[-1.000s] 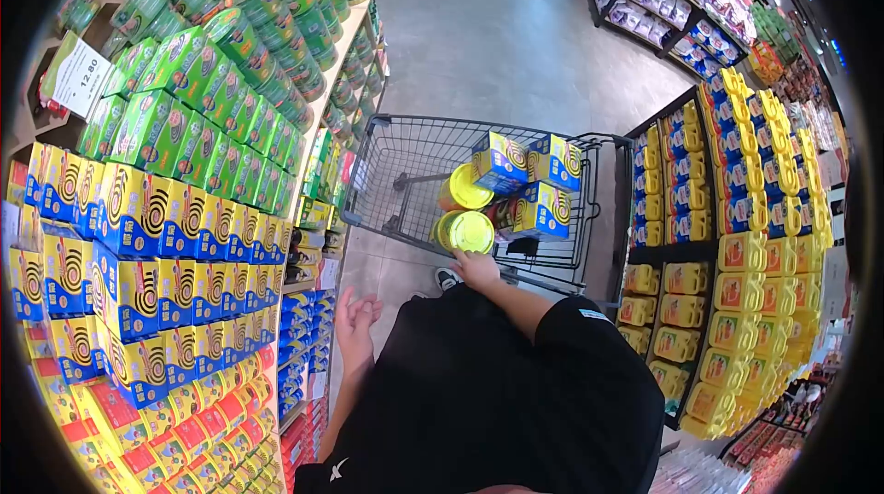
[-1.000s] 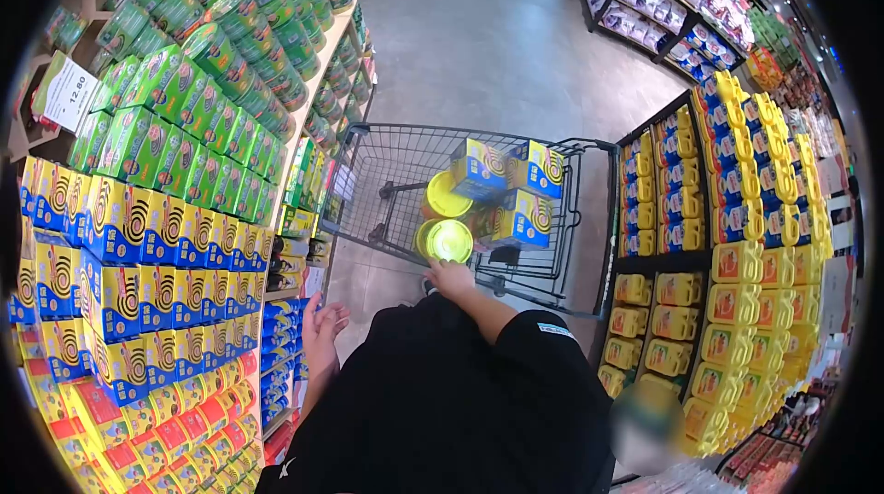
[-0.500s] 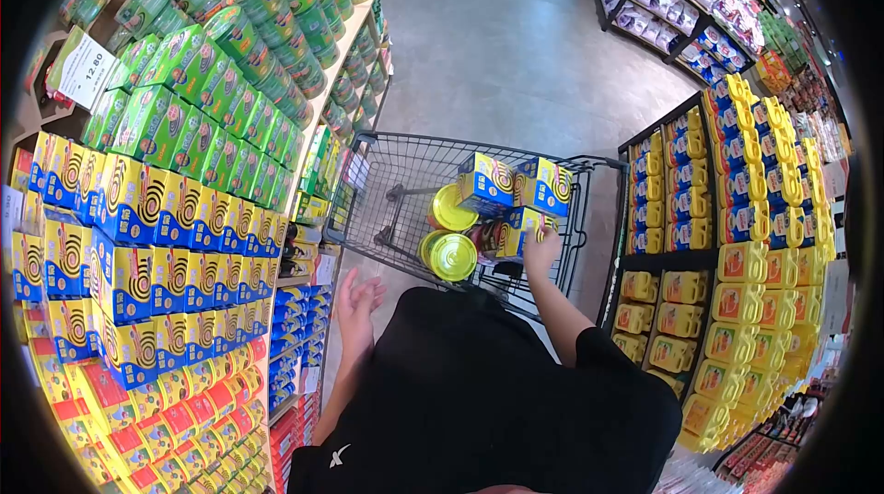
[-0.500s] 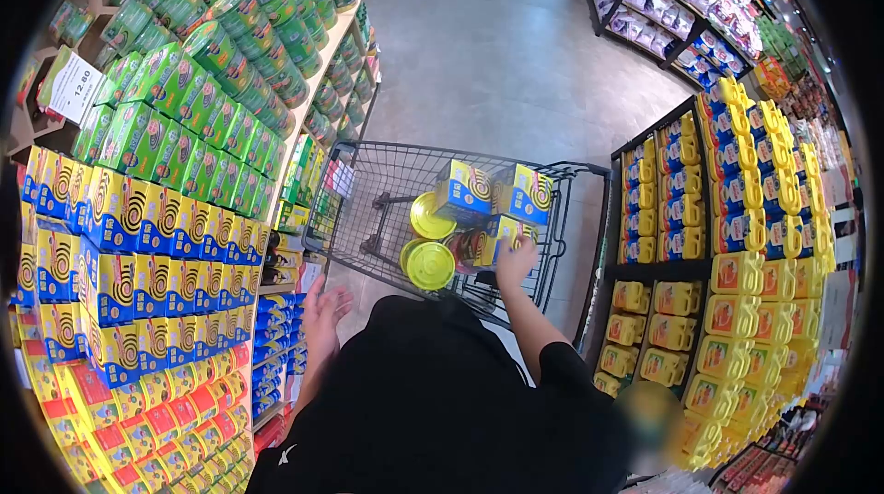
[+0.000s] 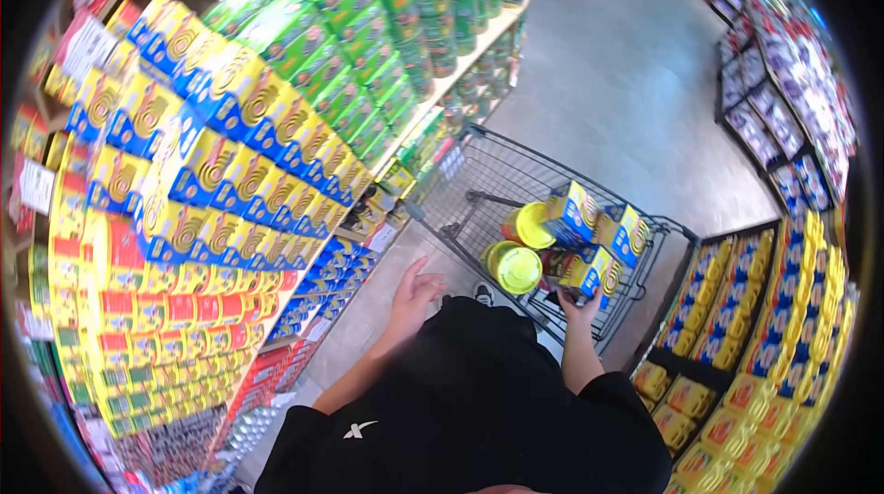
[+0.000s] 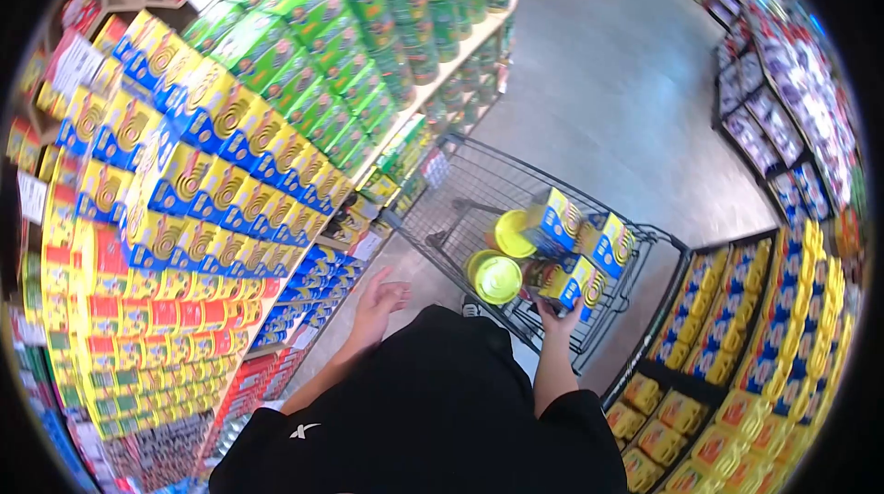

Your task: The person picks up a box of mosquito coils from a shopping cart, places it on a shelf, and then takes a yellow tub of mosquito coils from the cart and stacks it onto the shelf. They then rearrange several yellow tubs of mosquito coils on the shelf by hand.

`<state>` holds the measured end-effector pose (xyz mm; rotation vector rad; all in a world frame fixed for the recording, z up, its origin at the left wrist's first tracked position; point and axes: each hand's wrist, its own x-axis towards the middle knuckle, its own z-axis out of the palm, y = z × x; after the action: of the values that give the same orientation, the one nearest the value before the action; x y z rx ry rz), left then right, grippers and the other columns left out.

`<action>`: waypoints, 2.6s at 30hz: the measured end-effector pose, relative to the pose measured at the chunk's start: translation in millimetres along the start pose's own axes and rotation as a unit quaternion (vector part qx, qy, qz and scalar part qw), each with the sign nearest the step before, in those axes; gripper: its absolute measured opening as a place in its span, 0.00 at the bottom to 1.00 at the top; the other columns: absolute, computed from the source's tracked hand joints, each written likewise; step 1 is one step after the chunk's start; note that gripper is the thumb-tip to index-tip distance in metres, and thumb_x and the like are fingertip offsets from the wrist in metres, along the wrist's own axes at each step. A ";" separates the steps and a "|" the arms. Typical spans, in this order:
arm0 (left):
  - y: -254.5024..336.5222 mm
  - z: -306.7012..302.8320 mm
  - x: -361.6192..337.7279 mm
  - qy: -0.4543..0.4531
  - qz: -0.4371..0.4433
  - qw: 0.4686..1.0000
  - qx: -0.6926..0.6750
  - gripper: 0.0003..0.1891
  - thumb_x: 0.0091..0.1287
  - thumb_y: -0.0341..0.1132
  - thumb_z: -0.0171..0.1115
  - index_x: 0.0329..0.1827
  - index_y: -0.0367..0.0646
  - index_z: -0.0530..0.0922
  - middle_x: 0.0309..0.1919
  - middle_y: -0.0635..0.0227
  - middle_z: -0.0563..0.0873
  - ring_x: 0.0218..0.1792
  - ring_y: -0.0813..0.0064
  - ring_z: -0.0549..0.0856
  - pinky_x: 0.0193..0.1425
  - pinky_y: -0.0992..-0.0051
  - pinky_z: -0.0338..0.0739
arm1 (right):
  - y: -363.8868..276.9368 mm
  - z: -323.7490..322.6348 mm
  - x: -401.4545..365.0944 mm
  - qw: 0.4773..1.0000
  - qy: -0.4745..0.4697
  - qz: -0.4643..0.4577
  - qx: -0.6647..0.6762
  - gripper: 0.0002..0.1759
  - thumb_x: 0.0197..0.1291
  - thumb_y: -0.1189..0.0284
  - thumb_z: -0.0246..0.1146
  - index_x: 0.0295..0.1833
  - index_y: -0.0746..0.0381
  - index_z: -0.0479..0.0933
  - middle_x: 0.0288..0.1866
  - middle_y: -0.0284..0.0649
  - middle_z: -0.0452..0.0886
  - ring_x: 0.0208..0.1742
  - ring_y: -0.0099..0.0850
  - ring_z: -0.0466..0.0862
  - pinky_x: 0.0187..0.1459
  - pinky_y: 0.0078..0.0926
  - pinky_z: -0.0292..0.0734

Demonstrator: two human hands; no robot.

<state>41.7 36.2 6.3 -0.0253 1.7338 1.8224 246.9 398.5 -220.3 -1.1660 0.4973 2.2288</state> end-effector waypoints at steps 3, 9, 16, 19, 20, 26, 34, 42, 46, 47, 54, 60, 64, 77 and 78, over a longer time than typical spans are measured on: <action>-5.1 -3.3 0.3 -0.002 0.015 1.000 -0.009 0.29 0.77 0.30 0.57 0.80 0.45 0.60 0.58 0.55 0.85 0.55 0.67 0.87 0.58 0.69 0.79 | -0.9 19.1 -1.6 0.997 0.048 -0.052 -0.029 0.50 0.58 0.41 0.69 0.77 0.57 0.60 0.78 0.51 0.60 0.77 0.49 0.62 0.76 0.61 0.59; -9.1 -7.3 -3.7 0.011 0.007 1.000 -0.008 0.29 0.78 0.29 0.55 0.80 0.44 0.60 0.58 0.56 0.85 0.55 0.68 0.86 0.59 0.70 0.78 | -27.4 17.5 21.3 0.988 0.097 -0.050 -0.113 0.56 0.48 0.40 0.76 0.74 0.57 0.60 0.73 0.48 0.63 0.73 0.43 0.66 0.74 0.51 0.59; -6.0 -6.2 -2.5 0.004 0.006 1.000 -0.007 0.29 0.77 0.28 0.56 0.80 0.45 0.60 0.58 0.55 0.85 0.54 0.68 0.86 0.59 0.70 0.78 | -47.9 19.8 34.2 0.984 0.073 -0.069 -0.145 0.51 0.44 0.37 0.77 0.70 0.48 0.66 0.65 0.41 0.68 0.66 0.38 0.69 0.66 0.49 0.64; -4.1 -6.4 -1.6 -0.003 -0.003 1.000 -0.012 0.29 0.77 0.29 0.56 0.79 0.45 0.61 0.58 0.55 0.85 0.54 0.68 0.86 0.59 0.71 0.78 | -42.5 34.5 23.3 0.983 0.046 -0.055 -0.172 0.43 0.51 0.36 0.70 0.68 0.46 0.71 0.64 0.39 0.75 0.64 0.40 0.72 0.62 0.50 0.68; -5.7 -8.0 -0.7 -0.002 0.001 1.000 -0.015 0.29 0.77 0.29 0.56 0.80 0.45 0.60 0.58 0.55 0.85 0.54 0.68 0.86 0.58 0.71 0.79 | -44.8 36.9 20.5 0.982 0.024 -0.054 -0.178 0.42 0.52 0.35 0.69 0.67 0.46 0.72 0.64 0.38 0.76 0.63 0.41 0.73 0.61 0.50 0.69; 1.2 -3.5 10.2 -0.038 -0.010 0.999 -0.005 0.28 0.78 0.30 0.56 0.79 0.43 0.61 0.57 0.55 0.85 0.54 0.68 0.86 0.58 0.70 0.79 | -22.5 47.4 -26.9 0.973 0.091 -0.039 -0.210 0.32 0.54 0.38 0.67 0.60 0.42 0.79 0.57 0.31 0.83 0.59 0.37 0.79 0.52 0.43 0.70; 19.8 22.8 24.2 -0.159 0.022 0.986 0.049 0.33 0.76 0.32 0.61 0.81 0.43 0.58 0.67 0.54 0.77 0.64 0.67 0.81 0.65 0.69 0.76 | 68.4 112.6 -170.1 0.863 -0.087 -0.097 -0.489 0.44 0.58 0.58 0.74 0.75 0.48 0.58 0.68 0.35 0.73 0.64 0.36 0.77 0.63 0.54 0.70; 52.8 34.7 23.5 -0.204 0.117 0.972 -0.017 0.47 0.70 0.32 0.69 0.86 0.44 0.47 0.77 0.56 0.65 0.73 0.66 0.72 0.74 0.67 0.69 | 170.3 198.2 -213.7 0.683 -0.363 0.004 -0.633 0.59 0.59 0.68 0.76 0.86 0.62 0.43 0.74 0.46 0.69 0.73 0.36 0.73 0.74 0.37 0.66; 72.3 12.1 9.9 -0.137 0.131 0.978 -0.088 0.47 0.69 0.29 0.69 0.85 0.39 0.47 0.76 0.58 0.68 0.73 0.68 0.72 0.76 0.67 0.67 | 208.2 215.1 -212.9 0.602 -0.400 0.013 -0.691 0.60 0.61 0.64 0.75 0.86 0.62 0.40 0.77 0.49 0.66 0.76 0.38 0.69 0.76 0.39 0.61; 73.0 3.8 6.5 -0.117 0.137 0.979 -0.095 0.47 0.69 0.29 0.69 0.85 0.39 0.47 0.76 0.58 0.68 0.72 0.68 0.73 0.76 0.67 0.67 | 216.4 214.0 -208.8 0.591 -0.415 0.015 -0.692 0.59 0.62 0.64 0.74 0.86 0.63 0.40 0.77 0.50 0.65 0.77 0.38 0.68 0.77 0.39 0.60; 76.3 -26.3 -19.6 0.011 0.178 0.975 -0.131 0.46 0.68 0.28 0.69 0.85 0.39 0.49 0.75 0.55 0.70 0.72 0.65 0.74 0.75 0.66 0.68 | 268.6 209.6 -190.8 0.600 -0.428 0.109 -0.667 0.54 0.66 0.65 0.71 0.86 0.61 0.42 0.79 0.50 0.63 0.79 0.40 0.65 0.78 0.41 0.58; 73.3 -37.3 -31.4 0.062 0.137 0.965 -0.217 0.43 0.71 0.28 0.66 0.85 0.39 0.51 0.75 0.57 0.70 0.71 0.67 0.75 0.75 0.67 0.69 | 293.0 199.9 -190.3 0.575 -0.436 0.154 -0.674 0.55 0.67 0.65 0.71 0.86 0.59 0.40 0.80 0.51 0.61 0.79 0.41 0.65 0.76 0.44 0.62; 72.7 -44.1 -32.8 0.076 0.075 0.959 -0.262 0.35 0.73 0.33 0.62 0.82 0.39 0.59 0.70 0.59 0.76 0.69 0.64 0.78 0.74 0.68 0.70 | 297.8 206.5 -197.0 0.604 -0.367 0.205 -0.677 0.53 0.70 0.53 0.65 0.86 0.58 0.39 0.81 0.44 0.61 0.80 0.42 0.64 0.75 0.42 0.63; 62.0 -51.5 -22.8 0.047 -0.136 0.911 -0.385 0.33 0.74 0.60 0.53 0.74 0.49 0.72 0.67 0.62 0.82 0.64 0.59 0.82 0.66 0.52 0.76 | 295.1 206.6 -170.5 0.427 -0.504 0.034 -0.750 0.56 0.65 0.53 0.70 0.87 0.55 0.43 0.87 0.48 0.49 0.86 0.44 0.50 0.81 0.42 0.47; 64.1 -48.4 -26.8 0.052 -0.124 0.921 -0.365 0.33 0.74 0.59 0.53 0.75 0.49 0.71 0.67 0.63 0.82 0.65 0.60 0.82 0.66 0.53 0.77 | 295.7 212.0 -167.6 0.400 -0.533 0.028 -0.745 0.59 0.63 0.56 0.73 0.87 0.55 0.41 0.87 0.49 0.47 0.87 0.43 0.47 0.82 0.39 0.46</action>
<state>16.4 -15.7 68.2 -0.6236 0.9598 2.1834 3.7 237.2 54.1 0.2167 -2.3610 2.4539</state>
